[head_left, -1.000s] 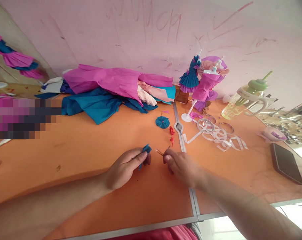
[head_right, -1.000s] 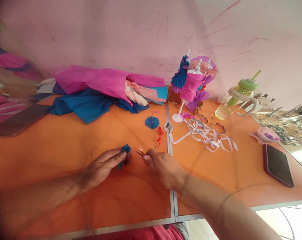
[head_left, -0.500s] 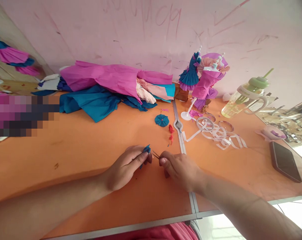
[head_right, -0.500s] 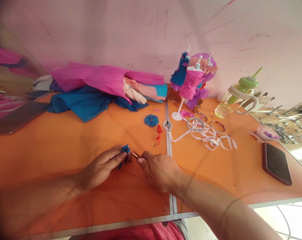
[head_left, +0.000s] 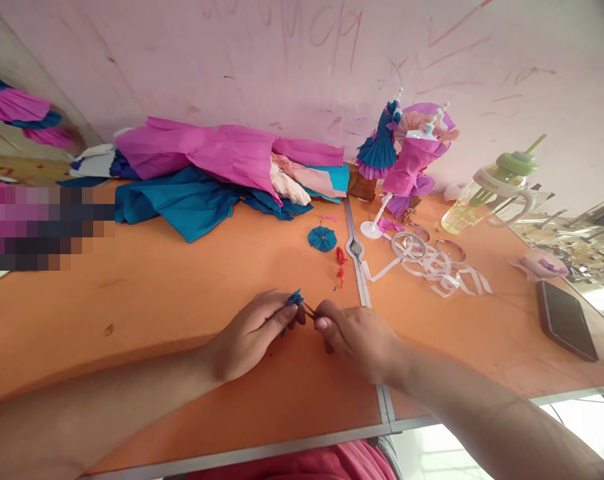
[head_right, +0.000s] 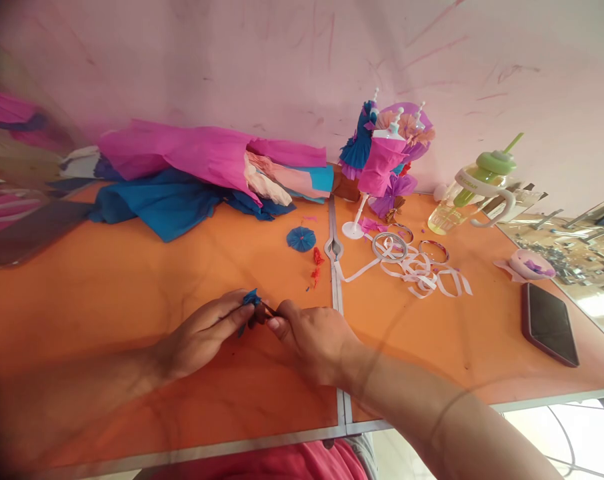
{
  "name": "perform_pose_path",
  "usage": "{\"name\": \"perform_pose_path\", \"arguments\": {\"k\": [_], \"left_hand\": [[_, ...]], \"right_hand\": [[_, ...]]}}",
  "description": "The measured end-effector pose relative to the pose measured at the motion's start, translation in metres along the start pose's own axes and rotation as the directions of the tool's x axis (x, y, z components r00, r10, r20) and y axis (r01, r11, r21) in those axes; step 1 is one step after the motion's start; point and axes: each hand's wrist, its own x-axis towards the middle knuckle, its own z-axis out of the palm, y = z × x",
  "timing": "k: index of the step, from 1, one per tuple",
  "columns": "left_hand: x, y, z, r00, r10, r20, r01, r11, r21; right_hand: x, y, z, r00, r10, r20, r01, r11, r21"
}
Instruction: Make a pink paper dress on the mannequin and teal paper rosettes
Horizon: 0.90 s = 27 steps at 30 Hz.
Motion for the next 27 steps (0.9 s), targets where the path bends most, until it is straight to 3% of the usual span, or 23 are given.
{"name": "perform_pose_path", "arguments": {"k": [8, 20, 27], "left_hand": [[-0.0009, 0.0028, 0.0014, 0.998, 0.046, 0.034, -0.048, 0.996, 0.070], [-0.0044, -0.0001, 0.0015, 0.980, 0.052, 0.194, -0.050, 0.999, -0.017], [-0.0054, 0.0036, -0.0012, 0.981, 0.027, 0.192, -0.013, 0.997, -0.070]], "right_hand": [[0.0002, 0.0028, 0.0021, 0.999, -0.028, -0.040, 0.028, 0.999, -0.020], [-0.0019, 0.0039, -0.0028, 0.986, -0.163, -0.034, 0.164, 0.987, 0.007], [-0.0016, 0.0050, -0.0013, 0.988, -0.146, -0.057, 0.145, 0.989, -0.028]]}}
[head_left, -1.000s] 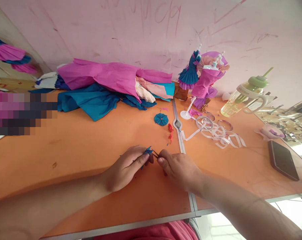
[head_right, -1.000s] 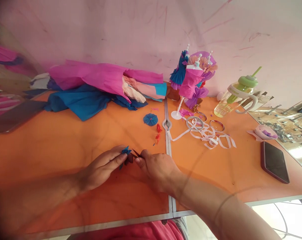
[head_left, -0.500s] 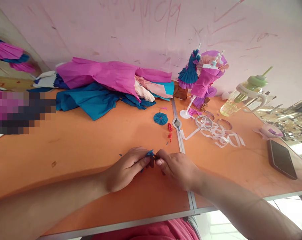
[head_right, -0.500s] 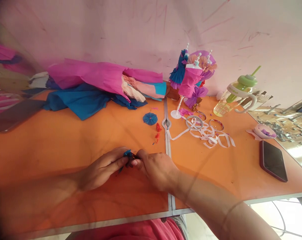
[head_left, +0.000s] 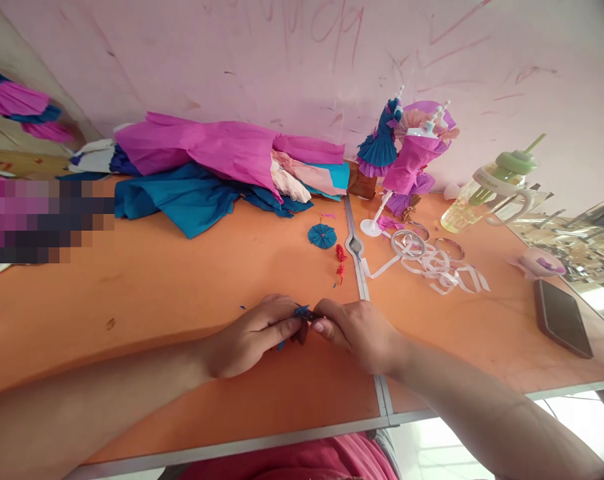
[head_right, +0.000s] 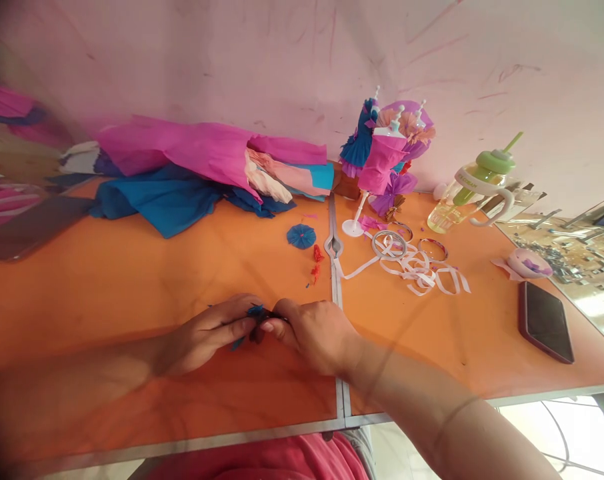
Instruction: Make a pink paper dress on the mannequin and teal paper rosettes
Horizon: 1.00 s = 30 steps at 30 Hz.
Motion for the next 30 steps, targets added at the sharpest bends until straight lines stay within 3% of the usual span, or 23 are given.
{"name": "perform_pose_path", "arguments": {"k": [13, 23, 27, 30], "left_hand": [[0.000, -0.002, 0.002, 0.999, 0.024, -0.038, -0.022, 0.999, 0.031], [0.003, 0.007, -0.002, 0.998, 0.028, 0.059, -0.031, 0.999, 0.045], [0.005, 0.011, -0.001, 0.998, 0.041, 0.042, -0.045, 0.992, 0.116], [0.005, 0.011, -0.001, 0.996, 0.074, -0.044, -0.062, 0.971, 0.233]], "right_hand": [[-0.001, -0.001, 0.003, 1.000, -0.005, -0.029, 0.008, 0.996, 0.092], [-0.001, 0.003, 0.007, 0.999, 0.002, -0.045, -0.007, 0.994, -0.109], [0.003, 0.007, -0.001, 0.986, 0.098, -0.133, -0.124, 0.971, -0.204], [0.007, 0.030, -0.019, 0.916, 0.297, -0.269, -0.381, 0.853, -0.356]]}}
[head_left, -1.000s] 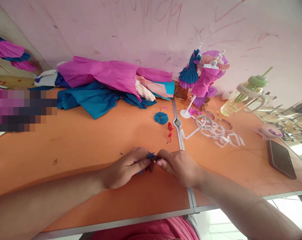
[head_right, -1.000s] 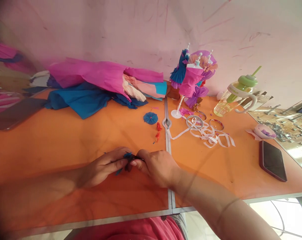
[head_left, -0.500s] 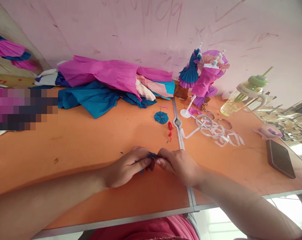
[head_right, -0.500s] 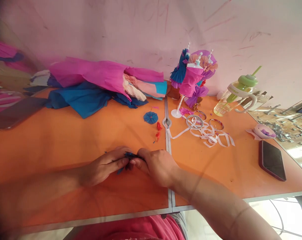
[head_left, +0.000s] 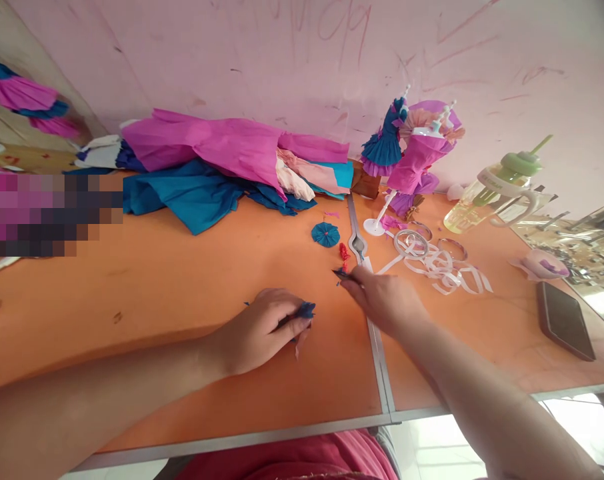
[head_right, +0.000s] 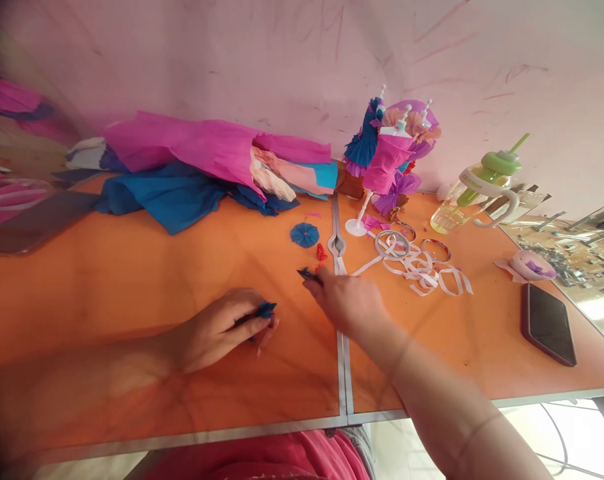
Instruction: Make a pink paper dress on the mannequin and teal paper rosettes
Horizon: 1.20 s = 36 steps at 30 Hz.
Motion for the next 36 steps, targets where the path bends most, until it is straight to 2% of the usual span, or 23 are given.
{"name": "perform_pose_path", "arguments": {"k": [2, 4, 6, 8, 10, 12, 13, 15, 18, 21, 23, 24, 27, 29, 33, 36], "left_hand": [[0.000, -0.003, 0.000, 0.998, -0.007, -0.058, 0.012, 0.995, 0.097], [-0.001, -0.008, 0.001, 0.996, -0.015, -0.086, 0.028, 0.987, 0.157], [-0.001, -0.015, 0.004, 0.996, -0.012, -0.092, 0.028, 0.984, 0.175], [-0.001, -0.019, 0.007, 0.994, -0.021, -0.111, 0.040, 0.985, 0.168], [-0.001, -0.021, 0.010, 0.990, -0.064, -0.122, 0.081, 0.988, 0.132], [-0.001, -0.018, 0.012, 0.988, -0.112, -0.104, 0.121, 0.989, 0.084], [-0.001, -0.015, 0.012, 0.988, -0.132, -0.083, 0.137, 0.989, 0.061], [-0.002, -0.009, 0.009, 0.986, -0.161, -0.043, 0.161, 0.987, 0.019], [-0.004, -0.001, 0.003, 0.988, -0.151, -0.023, 0.151, 0.988, -0.017], [-0.003, -0.002, -0.001, 0.992, -0.111, -0.060, 0.109, 0.994, -0.029], [-0.001, -0.007, -0.001, 0.985, -0.156, -0.075, 0.149, 0.985, -0.093], [0.000, -0.009, 0.000, 0.979, -0.192, -0.066, 0.180, 0.972, -0.152], [0.004, -0.015, 0.003, 0.965, -0.256, -0.058, 0.224, 0.919, -0.325], [0.007, -0.016, 0.003, 0.961, -0.258, -0.097, 0.209, 0.913, -0.351], [0.010, -0.023, 0.000, 0.952, -0.254, -0.172, 0.205, 0.944, -0.257], [0.012, -0.031, 0.000, 0.933, -0.228, -0.280, 0.202, 0.972, -0.117]], "right_hand": [[0.011, 0.023, -0.002, 0.988, 0.144, -0.057, -0.150, 0.982, -0.113], [0.018, 0.039, -0.001, 0.973, 0.165, -0.162, -0.193, 0.966, -0.174], [0.018, 0.042, 0.000, 0.944, 0.094, -0.316, -0.147, 0.978, -0.150], [0.011, 0.029, 0.002, 0.923, -0.005, -0.386, 0.007, 1.000, 0.004], [0.001, 0.006, 0.004, 0.938, -0.112, -0.329, 0.205, 0.942, 0.264], [-0.008, -0.015, 0.010, 0.948, -0.210, -0.240, 0.300, 0.840, 0.452], [-0.010, -0.024, 0.013, 0.950, -0.241, -0.199, 0.310, 0.801, 0.511], [-0.012, -0.033, 0.019, 0.957, -0.246, -0.151, 0.287, 0.761, 0.582], [-0.007, -0.031, 0.024, 0.973, -0.220, -0.074, 0.211, 0.708, 0.674], [-0.003, -0.025, 0.024, 0.969, -0.244, -0.027, 0.196, 0.703, 0.683], [-0.003, -0.023, 0.023, 0.963, -0.269, -0.027, 0.213, 0.693, 0.689], [-0.003, -0.024, 0.022, 0.962, -0.271, -0.026, 0.204, 0.657, 0.726], [-0.004, -0.028, 0.022, 0.973, -0.231, 0.017, 0.096, 0.473, 0.876], [-0.002, -0.030, 0.025, 0.977, -0.205, 0.061, 0.029, 0.407, 0.913], [0.007, -0.028, 0.032, 0.990, -0.134, 0.045, 0.019, 0.440, 0.898], [0.012, -0.024, 0.039, 0.996, -0.086, -0.013, 0.062, 0.589, 0.806]]}}
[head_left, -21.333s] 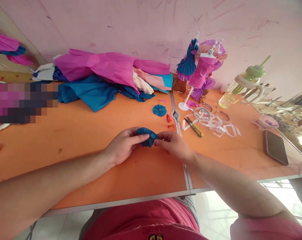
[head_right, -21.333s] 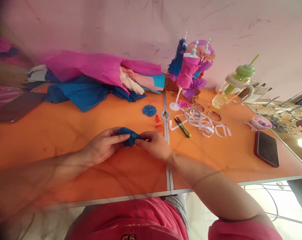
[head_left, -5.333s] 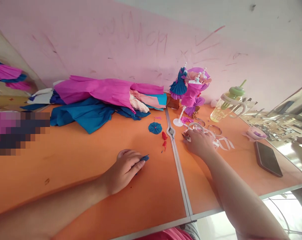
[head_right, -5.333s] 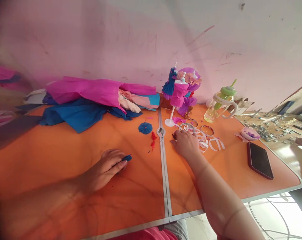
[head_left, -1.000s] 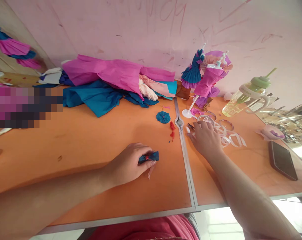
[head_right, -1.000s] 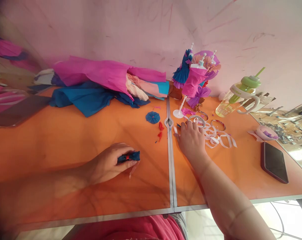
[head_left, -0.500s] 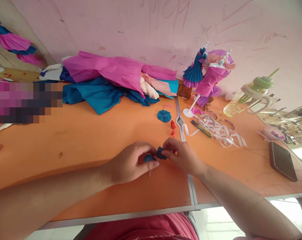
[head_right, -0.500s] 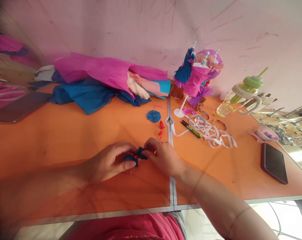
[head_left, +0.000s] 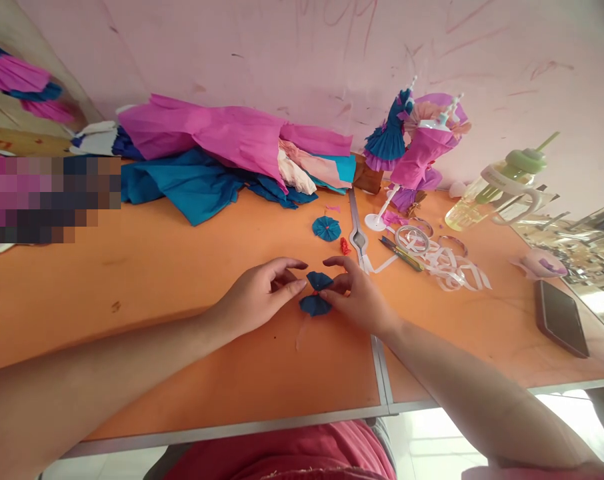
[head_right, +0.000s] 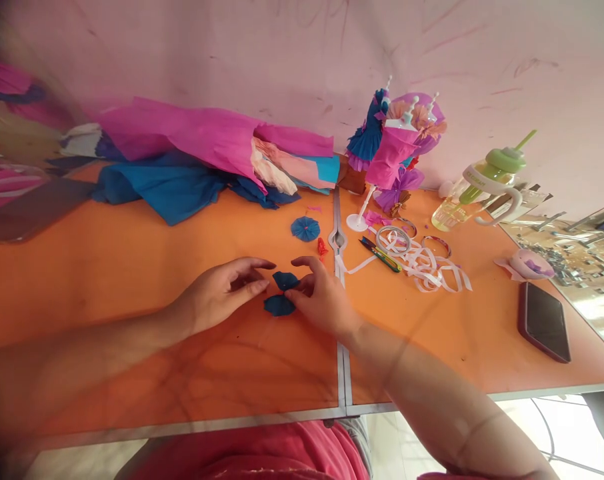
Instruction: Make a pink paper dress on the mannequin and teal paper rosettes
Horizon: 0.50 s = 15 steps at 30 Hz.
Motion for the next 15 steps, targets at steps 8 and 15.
{"name": "perform_pose_path", "arguments": {"k": [8, 15], "left_hand": [[0.0032, -0.0018, 0.0047, 0.976, 0.186, 0.112, -0.216, 0.869, 0.446], [-0.0026, 0.0039, -0.0018, 0.958, 0.266, 0.106, -0.282, 0.813, 0.510]], "right_hand": [[-0.0023, 0.0054, 0.0025, 0.973, -0.194, -0.125, 0.123, 0.893, -0.432], [-0.0074, 0.0034, 0.0030, 0.928, -0.369, 0.053, 0.311, 0.686, -0.658]]}}
